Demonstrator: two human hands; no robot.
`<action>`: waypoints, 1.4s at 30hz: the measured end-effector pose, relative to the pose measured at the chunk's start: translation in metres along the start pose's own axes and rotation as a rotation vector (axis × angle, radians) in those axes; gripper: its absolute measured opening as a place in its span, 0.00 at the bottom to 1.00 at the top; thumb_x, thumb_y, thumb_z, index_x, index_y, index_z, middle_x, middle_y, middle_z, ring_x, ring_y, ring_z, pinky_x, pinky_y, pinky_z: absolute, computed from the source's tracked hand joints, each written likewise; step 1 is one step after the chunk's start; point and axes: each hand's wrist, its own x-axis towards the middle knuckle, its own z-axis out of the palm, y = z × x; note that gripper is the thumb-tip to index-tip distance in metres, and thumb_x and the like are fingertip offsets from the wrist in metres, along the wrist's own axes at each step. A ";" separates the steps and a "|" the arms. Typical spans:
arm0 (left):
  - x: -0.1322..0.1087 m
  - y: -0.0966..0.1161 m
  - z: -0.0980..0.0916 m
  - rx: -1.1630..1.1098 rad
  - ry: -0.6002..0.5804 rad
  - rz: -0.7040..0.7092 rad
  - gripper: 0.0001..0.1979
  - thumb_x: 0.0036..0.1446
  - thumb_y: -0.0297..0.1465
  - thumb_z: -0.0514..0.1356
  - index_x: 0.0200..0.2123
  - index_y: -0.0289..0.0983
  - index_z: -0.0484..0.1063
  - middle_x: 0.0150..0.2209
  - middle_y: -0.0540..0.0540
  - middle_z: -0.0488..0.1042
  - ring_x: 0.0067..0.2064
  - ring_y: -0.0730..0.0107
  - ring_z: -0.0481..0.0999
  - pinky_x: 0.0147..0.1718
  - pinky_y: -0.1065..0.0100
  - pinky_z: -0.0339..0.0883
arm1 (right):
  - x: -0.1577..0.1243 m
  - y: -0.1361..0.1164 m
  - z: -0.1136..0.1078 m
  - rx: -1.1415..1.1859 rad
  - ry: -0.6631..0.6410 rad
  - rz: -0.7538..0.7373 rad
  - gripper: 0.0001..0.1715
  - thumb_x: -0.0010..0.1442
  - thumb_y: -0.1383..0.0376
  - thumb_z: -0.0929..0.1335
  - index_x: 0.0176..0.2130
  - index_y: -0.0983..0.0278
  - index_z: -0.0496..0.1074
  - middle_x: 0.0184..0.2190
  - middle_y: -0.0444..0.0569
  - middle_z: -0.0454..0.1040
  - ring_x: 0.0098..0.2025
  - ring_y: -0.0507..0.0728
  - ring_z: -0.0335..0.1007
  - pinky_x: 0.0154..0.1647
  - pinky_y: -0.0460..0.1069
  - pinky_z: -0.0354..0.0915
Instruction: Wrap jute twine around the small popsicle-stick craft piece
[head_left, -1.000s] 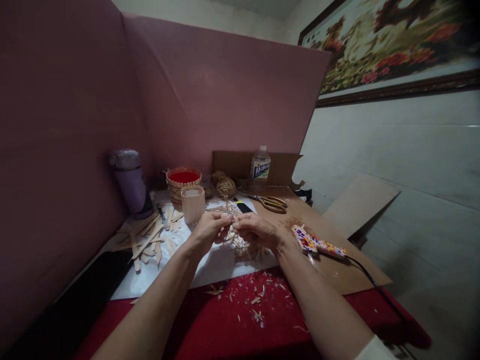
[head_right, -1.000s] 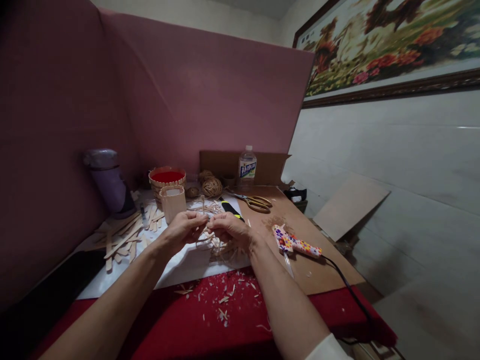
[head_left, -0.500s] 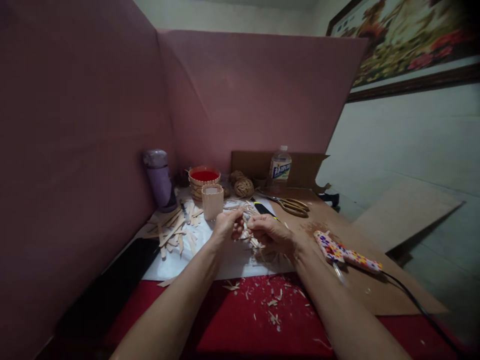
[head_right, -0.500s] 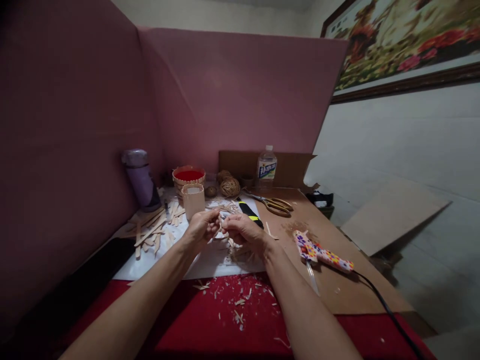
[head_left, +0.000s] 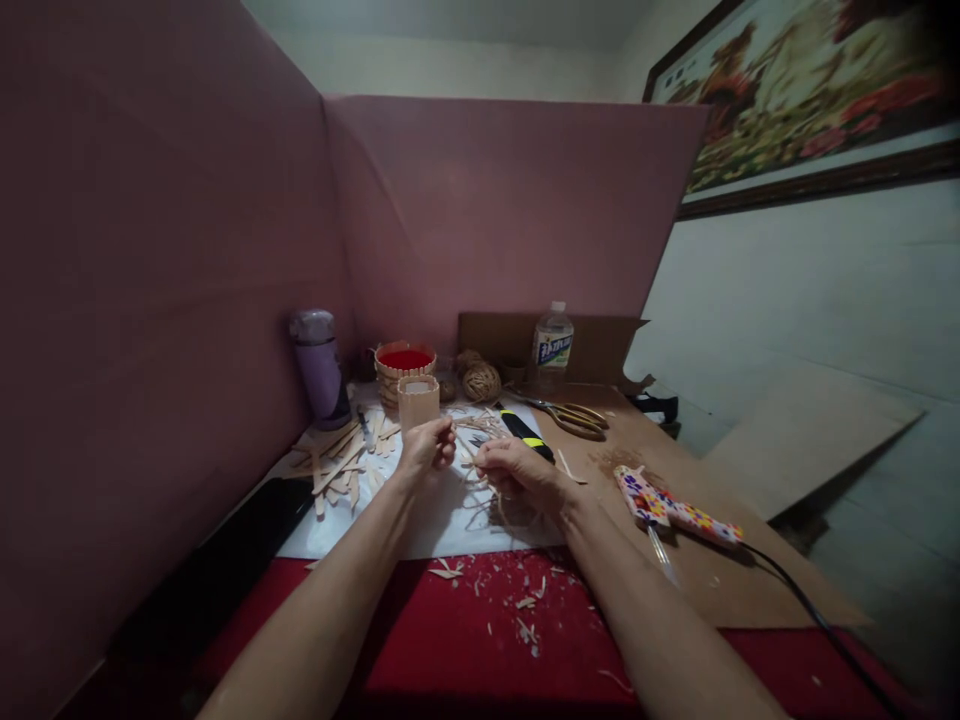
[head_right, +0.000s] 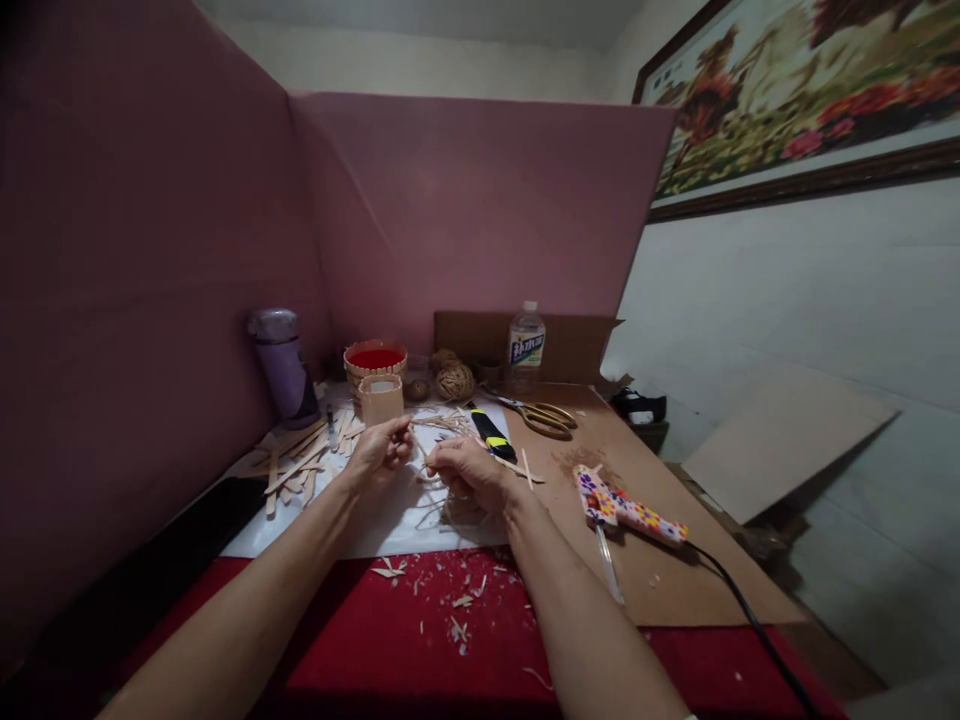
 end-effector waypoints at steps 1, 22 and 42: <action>0.000 0.000 -0.001 0.042 -0.040 0.010 0.12 0.42 0.34 0.59 0.20 0.32 0.62 0.15 0.54 0.62 0.12 0.85 0.55 0.09 0.79 0.40 | 0.001 0.001 -0.001 0.008 0.004 0.005 0.08 0.44 0.64 0.65 0.21 0.67 0.63 0.12 0.35 0.50 0.13 0.43 0.36 0.11 0.41 0.34; -0.004 -0.002 0.005 0.388 -0.124 0.209 0.17 0.41 0.41 0.61 0.24 0.31 0.68 0.16 0.48 0.69 0.09 0.86 0.51 0.08 0.78 0.39 | 0.001 -0.006 -0.005 0.067 0.159 -0.056 0.08 0.44 0.64 0.65 0.21 0.66 0.62 0.11 0.34 0.48 0.12 0.43 0.35 0.11 0.42 0.34; -0.014 0.006 0.007 0.445 -0.443 0.046 0.11 0.40 0.32 0.62 0.27 0.30 0.72 0.20 0.47 0.70 0.10 0.87 0.50 0.09 0.76 0.37 | 0.004 -0.007 -0.001 -0.013 0.253 -0.119 0.09 0.44 0.64 0.65 0.19 0.67 0.64 0.09 0.35 0.50 0.12 0.43 0.38 0.12 0.43 0.34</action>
